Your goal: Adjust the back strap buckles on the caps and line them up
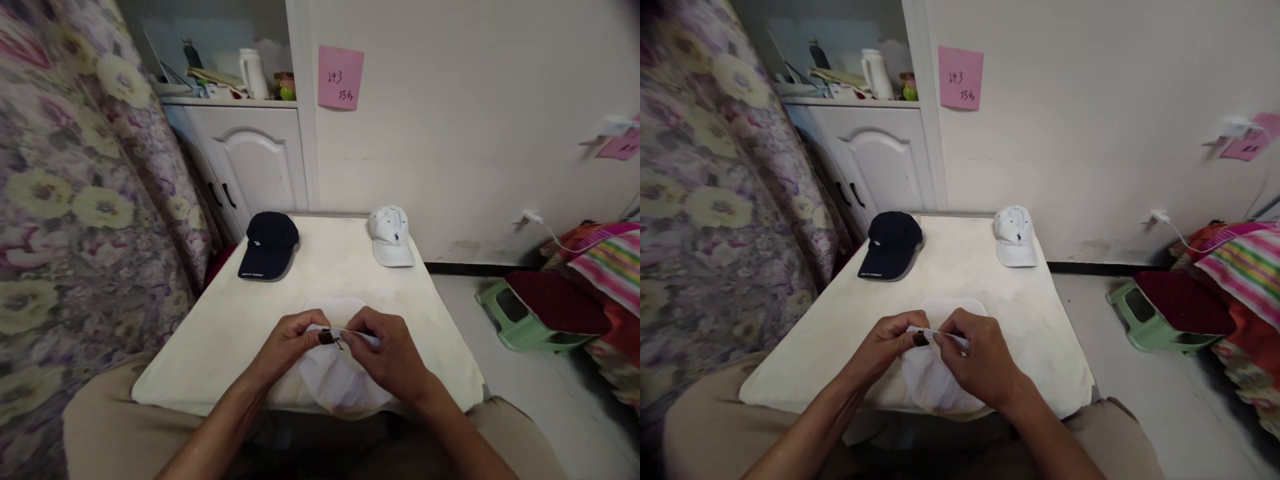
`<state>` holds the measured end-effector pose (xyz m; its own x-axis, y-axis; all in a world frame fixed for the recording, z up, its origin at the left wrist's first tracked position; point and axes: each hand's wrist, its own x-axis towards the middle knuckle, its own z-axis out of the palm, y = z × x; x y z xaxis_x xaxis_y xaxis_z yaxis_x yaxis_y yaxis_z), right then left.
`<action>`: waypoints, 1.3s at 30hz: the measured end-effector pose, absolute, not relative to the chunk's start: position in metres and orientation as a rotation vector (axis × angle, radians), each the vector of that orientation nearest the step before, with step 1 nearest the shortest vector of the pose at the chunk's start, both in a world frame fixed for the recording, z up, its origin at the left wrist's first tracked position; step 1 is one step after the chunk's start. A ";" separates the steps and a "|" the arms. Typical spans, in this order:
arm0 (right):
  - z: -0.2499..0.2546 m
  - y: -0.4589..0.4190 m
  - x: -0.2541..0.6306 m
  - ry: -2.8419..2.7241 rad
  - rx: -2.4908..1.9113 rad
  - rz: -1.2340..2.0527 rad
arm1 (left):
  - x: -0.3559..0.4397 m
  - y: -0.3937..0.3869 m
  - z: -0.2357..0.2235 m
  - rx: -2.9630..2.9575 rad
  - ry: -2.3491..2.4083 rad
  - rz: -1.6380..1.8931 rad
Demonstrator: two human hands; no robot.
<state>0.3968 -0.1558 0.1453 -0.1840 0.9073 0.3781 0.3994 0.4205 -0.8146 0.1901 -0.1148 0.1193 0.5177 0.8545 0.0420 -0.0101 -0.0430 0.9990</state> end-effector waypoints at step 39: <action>0.140 -0.136 0.410 -1.623 -0.962 1.402 | 0.195 -0.117 0.121 1.467 0.849 0.771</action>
